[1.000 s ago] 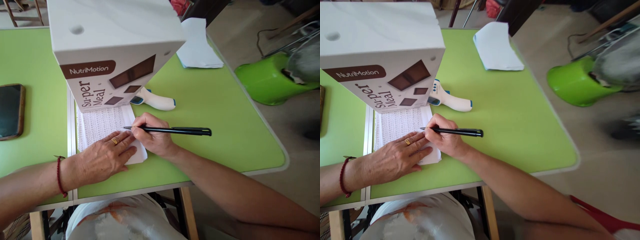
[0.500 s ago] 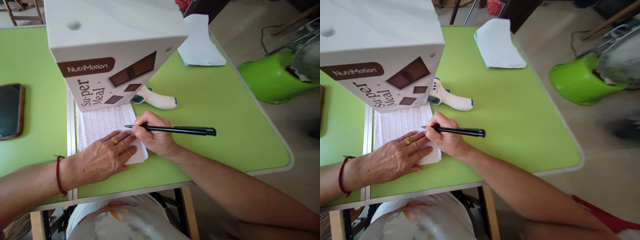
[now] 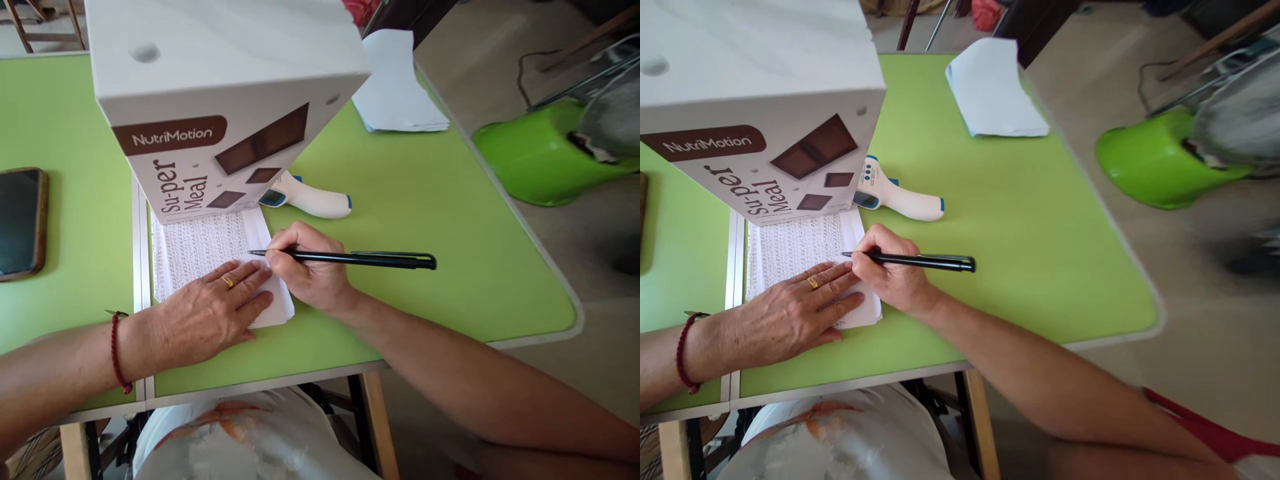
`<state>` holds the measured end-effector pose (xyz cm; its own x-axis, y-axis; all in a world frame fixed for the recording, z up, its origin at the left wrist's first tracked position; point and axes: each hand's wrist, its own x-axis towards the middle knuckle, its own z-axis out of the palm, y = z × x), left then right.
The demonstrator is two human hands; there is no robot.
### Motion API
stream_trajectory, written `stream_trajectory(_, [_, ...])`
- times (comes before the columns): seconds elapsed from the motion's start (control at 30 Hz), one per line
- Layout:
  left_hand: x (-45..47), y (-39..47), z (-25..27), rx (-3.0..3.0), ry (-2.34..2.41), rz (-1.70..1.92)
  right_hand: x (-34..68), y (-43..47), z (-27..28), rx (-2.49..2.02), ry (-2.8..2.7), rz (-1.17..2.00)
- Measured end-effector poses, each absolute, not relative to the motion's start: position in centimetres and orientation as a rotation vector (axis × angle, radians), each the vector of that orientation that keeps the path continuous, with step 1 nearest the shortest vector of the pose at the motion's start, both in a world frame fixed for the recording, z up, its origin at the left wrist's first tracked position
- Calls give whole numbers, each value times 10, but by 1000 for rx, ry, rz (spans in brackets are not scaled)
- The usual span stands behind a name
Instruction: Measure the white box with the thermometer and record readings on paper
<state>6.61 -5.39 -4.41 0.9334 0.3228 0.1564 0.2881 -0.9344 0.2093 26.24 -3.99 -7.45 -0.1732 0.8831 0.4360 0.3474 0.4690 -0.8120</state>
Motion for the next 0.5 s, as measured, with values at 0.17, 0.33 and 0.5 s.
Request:
stream_trajectory(0.17, [66, -54, -44, 2897, 462, 276, 263, -40, -75, -1099, -1733, 632])
stream_trajectory(0.33, [66, -54, -44, 2899, 463, 287, 262, -40, -74, -1086, -1765, 623])
stream_trajectory(0.5, [66, -54, -45, 2901, 450, 294, 262, -40, -73, -1083, -1771, 620])
